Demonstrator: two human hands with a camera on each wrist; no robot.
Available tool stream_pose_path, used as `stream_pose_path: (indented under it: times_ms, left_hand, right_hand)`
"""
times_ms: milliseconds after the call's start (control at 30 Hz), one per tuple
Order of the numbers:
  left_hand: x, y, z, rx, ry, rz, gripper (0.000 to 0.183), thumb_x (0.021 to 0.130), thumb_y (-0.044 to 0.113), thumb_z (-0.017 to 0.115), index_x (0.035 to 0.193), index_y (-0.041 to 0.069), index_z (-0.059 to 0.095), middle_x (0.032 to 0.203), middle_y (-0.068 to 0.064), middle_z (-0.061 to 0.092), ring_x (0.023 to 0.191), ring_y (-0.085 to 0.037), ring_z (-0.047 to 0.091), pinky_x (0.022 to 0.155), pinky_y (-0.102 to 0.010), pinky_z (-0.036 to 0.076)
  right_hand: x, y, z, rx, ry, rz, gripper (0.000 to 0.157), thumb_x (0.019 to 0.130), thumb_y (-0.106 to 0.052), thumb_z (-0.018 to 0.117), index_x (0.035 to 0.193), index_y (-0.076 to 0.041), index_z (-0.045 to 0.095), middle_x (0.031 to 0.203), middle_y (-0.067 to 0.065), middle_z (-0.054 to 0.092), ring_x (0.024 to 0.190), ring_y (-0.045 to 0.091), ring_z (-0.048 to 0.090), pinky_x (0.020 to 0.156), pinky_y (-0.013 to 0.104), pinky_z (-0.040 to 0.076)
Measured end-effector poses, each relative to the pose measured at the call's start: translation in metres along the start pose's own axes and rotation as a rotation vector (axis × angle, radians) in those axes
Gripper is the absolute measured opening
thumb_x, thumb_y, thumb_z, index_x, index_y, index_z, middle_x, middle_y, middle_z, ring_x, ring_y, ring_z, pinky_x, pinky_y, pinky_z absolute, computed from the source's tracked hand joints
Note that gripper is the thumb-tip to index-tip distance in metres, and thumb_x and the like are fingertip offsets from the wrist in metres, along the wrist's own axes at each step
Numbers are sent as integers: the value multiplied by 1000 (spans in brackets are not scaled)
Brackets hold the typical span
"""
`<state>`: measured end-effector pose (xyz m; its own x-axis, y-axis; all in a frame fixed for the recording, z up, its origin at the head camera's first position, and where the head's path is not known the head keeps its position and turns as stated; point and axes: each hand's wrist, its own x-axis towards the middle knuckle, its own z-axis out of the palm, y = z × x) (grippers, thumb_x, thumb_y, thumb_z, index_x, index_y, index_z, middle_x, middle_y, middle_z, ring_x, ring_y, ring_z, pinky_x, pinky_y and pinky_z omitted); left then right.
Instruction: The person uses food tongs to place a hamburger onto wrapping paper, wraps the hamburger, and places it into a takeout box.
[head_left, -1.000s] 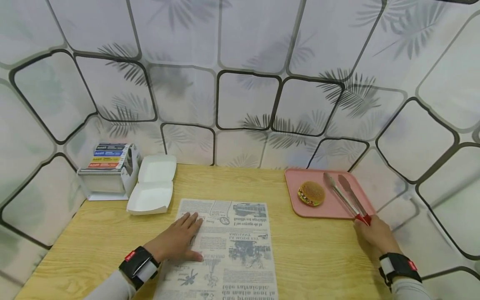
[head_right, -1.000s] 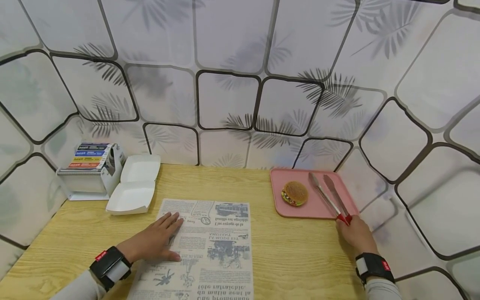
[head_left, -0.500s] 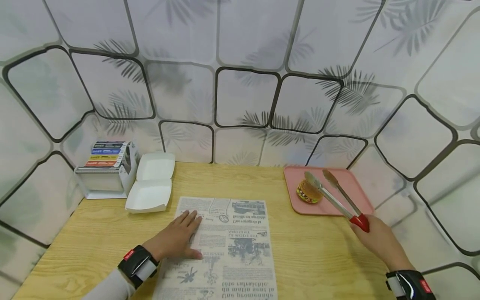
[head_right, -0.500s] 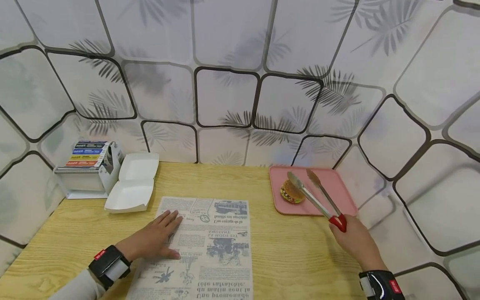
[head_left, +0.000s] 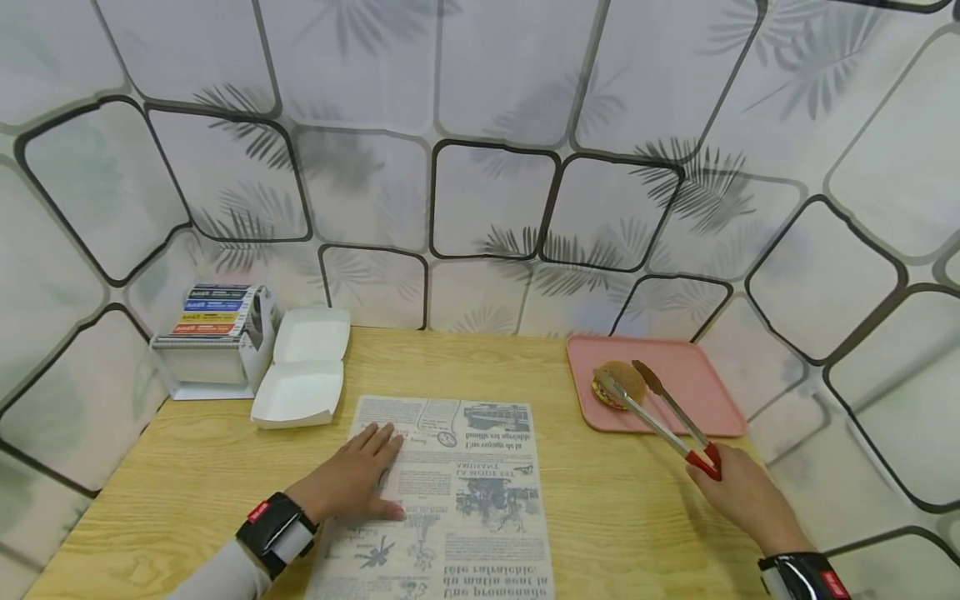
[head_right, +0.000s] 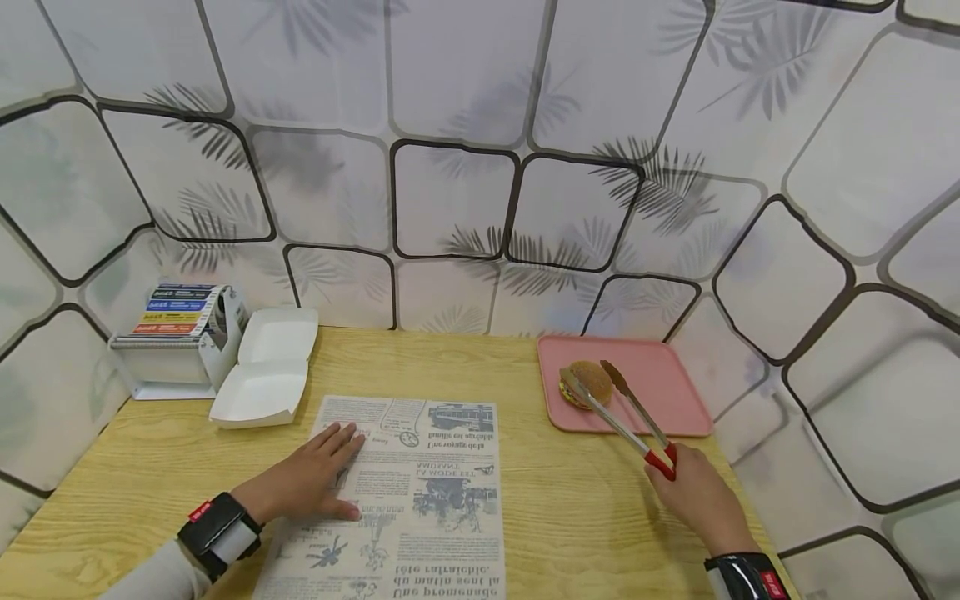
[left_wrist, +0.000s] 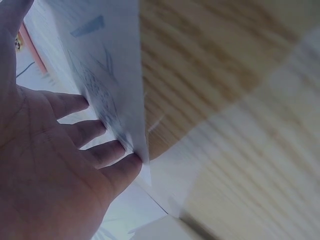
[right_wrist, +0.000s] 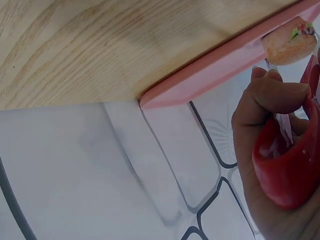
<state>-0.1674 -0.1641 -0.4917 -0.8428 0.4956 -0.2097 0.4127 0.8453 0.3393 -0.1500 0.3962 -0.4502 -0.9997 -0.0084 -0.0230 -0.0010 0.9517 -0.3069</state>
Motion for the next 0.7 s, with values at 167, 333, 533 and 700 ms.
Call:
stream_pose_path:
  times_ms: [167, 333, 533, 700]
  left_hand:
    - [-2, 0, -1, -19, 10, 10, 113, 76, 67, 76, 155, -2, 35, 162, -25, 26, 149, -48, 19, 118, -61, 22]
    - [-3, 1, -1, -18, 10, 14, 112, 77, 66, 75, 156, -2, 34, 162, -25, 25, 149, -48, 18, 119, -61, 21]
    - [-2, 2, -1, -16, 9, 10, 110, 78, 66, 75, 157, 0, 34, 164, -23, 24, 150, -47, 17, 119, -60, 20]
    - [-4, 2, -2, -9, 10, 11, 111, 79, 67, 74, 157, -1, 33, 163, -24, 23, 150, -47, 17, 119, -60, 20]
  right_hand:
    - [1, -4, 0, 2, -26, 3, 42, 99, -34, 66, 76, -8, 43, 69, 3, 38, 58, 18, 39, 53, 32, 30]
    - [3, -6, 2, -9, -33, -24, 44, 102, -38, 61, 76, -8, 42, 70, 4, 38, 60, 19, 38, 54, 32, 29]
    - [1, -4, 3, -19, -18, -28, 41, 103, -33, 60, 76, -8, 42, 70, 4, 37, 60, 19, 37, 54, 32, 29]
    - [3, -5, 1, -43, 37, -76, 41, 105, -32, 58, 76, -9, 41, 69, 3, 36, 59, 18, 35, 54, 32, 27]
